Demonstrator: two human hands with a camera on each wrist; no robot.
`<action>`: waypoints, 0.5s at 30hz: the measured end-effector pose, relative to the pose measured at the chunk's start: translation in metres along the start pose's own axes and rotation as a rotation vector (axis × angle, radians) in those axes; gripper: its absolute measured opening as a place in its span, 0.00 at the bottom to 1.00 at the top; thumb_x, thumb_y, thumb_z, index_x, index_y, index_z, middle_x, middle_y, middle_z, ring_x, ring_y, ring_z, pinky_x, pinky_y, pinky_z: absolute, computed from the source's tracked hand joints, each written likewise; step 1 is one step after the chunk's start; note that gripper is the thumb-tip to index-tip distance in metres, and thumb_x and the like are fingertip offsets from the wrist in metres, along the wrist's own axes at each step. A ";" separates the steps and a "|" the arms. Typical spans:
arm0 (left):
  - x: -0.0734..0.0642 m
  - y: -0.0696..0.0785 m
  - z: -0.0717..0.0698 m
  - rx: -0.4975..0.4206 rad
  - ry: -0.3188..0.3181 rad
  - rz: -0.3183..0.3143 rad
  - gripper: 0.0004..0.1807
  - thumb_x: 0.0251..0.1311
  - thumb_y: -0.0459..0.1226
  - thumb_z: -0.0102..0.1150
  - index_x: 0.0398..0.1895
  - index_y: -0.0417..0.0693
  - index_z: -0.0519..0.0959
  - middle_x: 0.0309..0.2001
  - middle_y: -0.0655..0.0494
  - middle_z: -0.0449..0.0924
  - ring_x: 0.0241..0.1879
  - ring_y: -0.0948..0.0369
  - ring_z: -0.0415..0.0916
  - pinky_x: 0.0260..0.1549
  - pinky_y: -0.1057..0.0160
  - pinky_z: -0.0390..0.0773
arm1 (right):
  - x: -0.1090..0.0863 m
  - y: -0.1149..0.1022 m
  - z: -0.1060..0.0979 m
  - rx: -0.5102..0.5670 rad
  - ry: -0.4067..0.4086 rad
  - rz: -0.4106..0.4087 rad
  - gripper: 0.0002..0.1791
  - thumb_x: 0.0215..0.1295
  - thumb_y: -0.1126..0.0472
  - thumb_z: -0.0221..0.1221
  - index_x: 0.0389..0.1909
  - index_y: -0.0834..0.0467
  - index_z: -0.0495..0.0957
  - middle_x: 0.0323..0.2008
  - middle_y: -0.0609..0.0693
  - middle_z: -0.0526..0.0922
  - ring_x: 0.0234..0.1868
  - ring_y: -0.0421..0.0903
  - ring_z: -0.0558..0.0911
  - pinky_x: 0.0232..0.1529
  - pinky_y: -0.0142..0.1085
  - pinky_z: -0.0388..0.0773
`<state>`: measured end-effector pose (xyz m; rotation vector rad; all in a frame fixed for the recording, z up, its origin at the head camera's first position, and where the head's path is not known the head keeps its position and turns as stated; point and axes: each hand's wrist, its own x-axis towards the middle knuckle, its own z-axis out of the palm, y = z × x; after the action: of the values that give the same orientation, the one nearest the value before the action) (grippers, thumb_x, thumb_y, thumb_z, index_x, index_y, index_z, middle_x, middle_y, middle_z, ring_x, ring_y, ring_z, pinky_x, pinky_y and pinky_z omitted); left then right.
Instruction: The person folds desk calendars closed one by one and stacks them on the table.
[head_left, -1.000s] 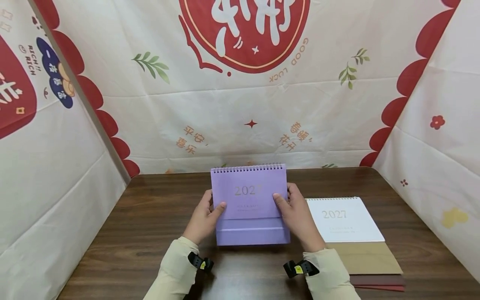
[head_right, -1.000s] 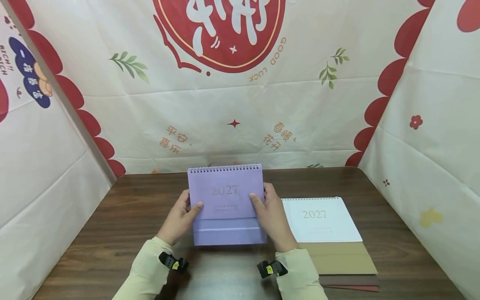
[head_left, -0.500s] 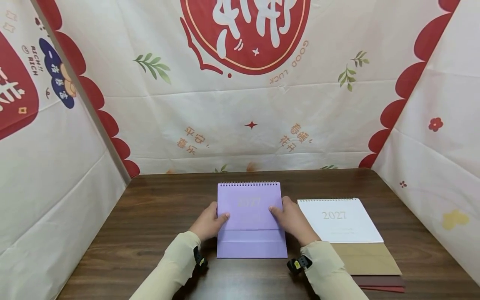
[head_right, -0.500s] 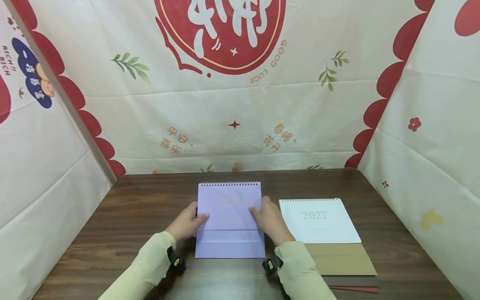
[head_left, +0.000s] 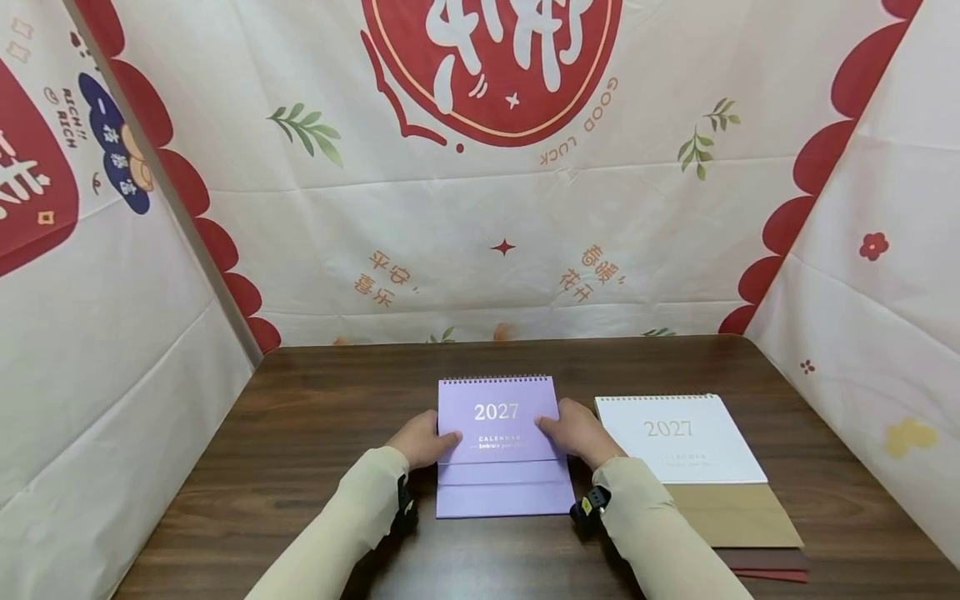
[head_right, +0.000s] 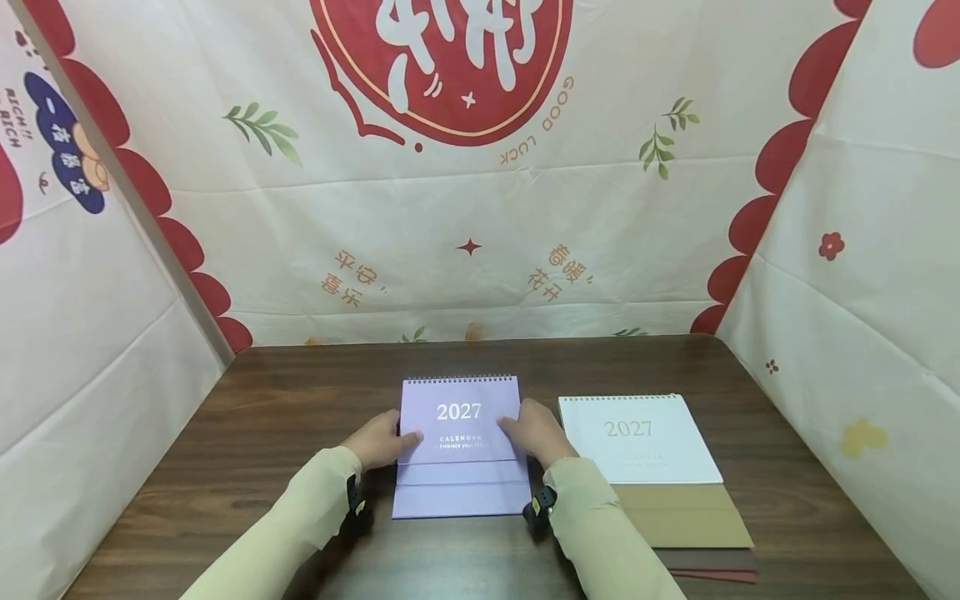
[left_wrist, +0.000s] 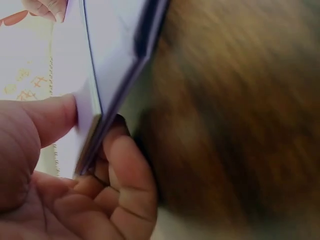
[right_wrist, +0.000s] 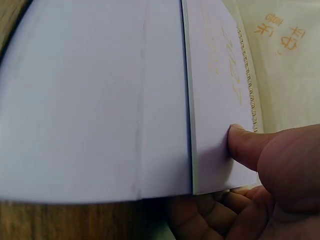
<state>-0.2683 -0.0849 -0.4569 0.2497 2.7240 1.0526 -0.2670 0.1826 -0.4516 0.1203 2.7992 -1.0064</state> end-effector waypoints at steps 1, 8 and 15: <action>0.000 0.001 0.000 0.007 -0.001 -0.006 0.22 0.66 0.42 0.62 0.49 0.30 0.75 0.39 0.46 0.79 0.36 0.56 0.73 0.42 0.51 0.76 | 0.000 0.000 -0.001 0.009 -0.008 0.008 0.26 0.71 0.56 0.59 0.53 0.76 0.70 0.36 0.60 0.77 0.33 0.52 0.77 0.33 0.43 0.77; 0.005 0.002 -0.001 0.086 -0.029 -0.022 0.21 0.64 0.45 0.64 0.43 0.32 0.77 0.32 0.50 0.79 0.30 0.57 0.73 0.34 0.56 0.76 | 0.002 0.001 -0.002 0.007 -0.043 0.020 0.27 0.70 0.56 0.59 0.54 0.77 0.70 0.39 0.61 0.78 0.36 0.52 0.77 0.38 0.44 0.77; 0.011 0.003 -0.011 0.059 -0.166 -0.063 0.18 0.64 0.46 0.63 0.38 0.38 0.77 0.21 0.52 0.77 0.19 0.60 0.74 0.21 0.62 0.76 | 0.005 0.003 -0.005 0.027 -0.094 0.026 0.22 0.70 0.56 0.59 0.46 0.75 0.74 0.31 0.58 0.77 0.29 0.50 0.80 0.27 0.42 0.80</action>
<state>-0.2816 -0.0869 -0.4483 0.2479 2.5990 0.8936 -0.2723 0.1878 -0.4503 0.1096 2.6934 -1.0163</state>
